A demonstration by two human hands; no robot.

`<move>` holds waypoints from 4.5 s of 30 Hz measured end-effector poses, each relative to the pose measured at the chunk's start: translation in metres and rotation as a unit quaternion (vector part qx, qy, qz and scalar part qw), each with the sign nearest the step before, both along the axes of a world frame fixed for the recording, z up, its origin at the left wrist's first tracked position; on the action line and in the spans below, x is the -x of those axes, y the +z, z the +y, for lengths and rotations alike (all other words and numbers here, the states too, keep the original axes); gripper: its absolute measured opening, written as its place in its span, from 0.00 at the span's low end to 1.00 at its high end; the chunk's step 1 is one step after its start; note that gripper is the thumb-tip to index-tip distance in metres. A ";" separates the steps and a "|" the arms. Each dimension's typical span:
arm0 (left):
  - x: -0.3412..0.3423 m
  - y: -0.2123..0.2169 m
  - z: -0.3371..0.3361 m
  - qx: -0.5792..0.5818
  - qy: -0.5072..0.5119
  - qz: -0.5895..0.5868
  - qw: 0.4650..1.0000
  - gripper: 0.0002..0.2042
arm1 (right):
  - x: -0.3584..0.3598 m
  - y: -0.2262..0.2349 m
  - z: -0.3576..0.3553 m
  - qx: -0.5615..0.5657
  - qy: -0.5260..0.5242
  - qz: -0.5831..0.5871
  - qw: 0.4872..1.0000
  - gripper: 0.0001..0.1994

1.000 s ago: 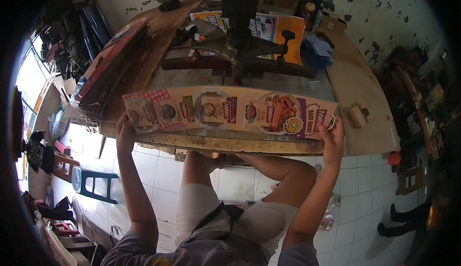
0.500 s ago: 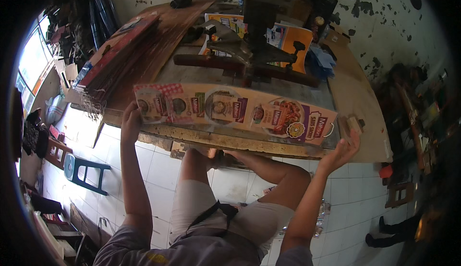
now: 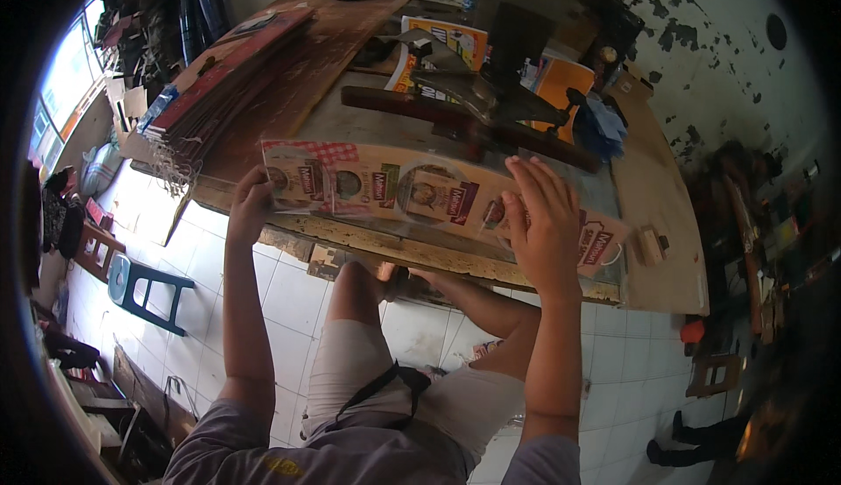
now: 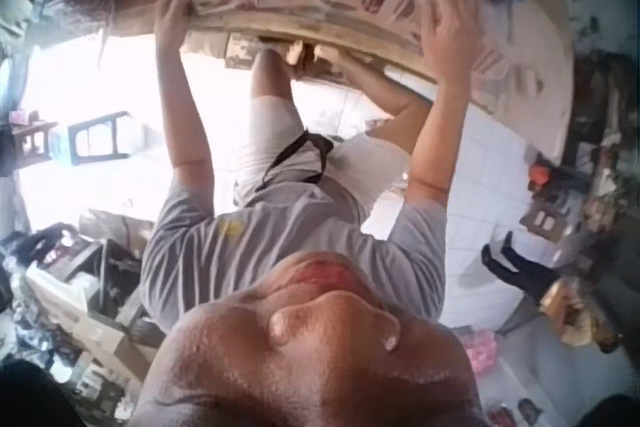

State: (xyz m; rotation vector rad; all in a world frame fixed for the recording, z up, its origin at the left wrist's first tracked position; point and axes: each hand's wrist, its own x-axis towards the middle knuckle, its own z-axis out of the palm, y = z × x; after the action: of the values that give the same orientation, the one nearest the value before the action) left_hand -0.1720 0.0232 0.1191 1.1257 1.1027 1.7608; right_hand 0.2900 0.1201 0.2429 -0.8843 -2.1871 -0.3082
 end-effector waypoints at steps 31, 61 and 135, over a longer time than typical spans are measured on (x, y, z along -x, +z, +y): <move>-0.012 0.016 -0.009 -0.015 -0.002 0.081 0.997 0.16 | -0.415 -0.125 -0.250 -0.036 -0.553 0.364 0.748 0.29; -0.025 0.020 -0.007 0.042 0.086 0.139 0.986 0.11 | -0.346 -0.517 -0.260 0.427 -0.567 0.477 0.519 0.33; 0.102 0.097 -0.327 -0.137 0.503 0.014 0.853 0.26 | 0.023 -0.128 -0.118 0.031 0.064 0.121 0.990 0.36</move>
State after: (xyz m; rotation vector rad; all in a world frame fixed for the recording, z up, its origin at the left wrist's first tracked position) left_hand -0.2740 -0.3041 0.2164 0.7353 1.6684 2.7750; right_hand 0.2668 0.0020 0.1150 -0.7676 -2.0246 -0.0673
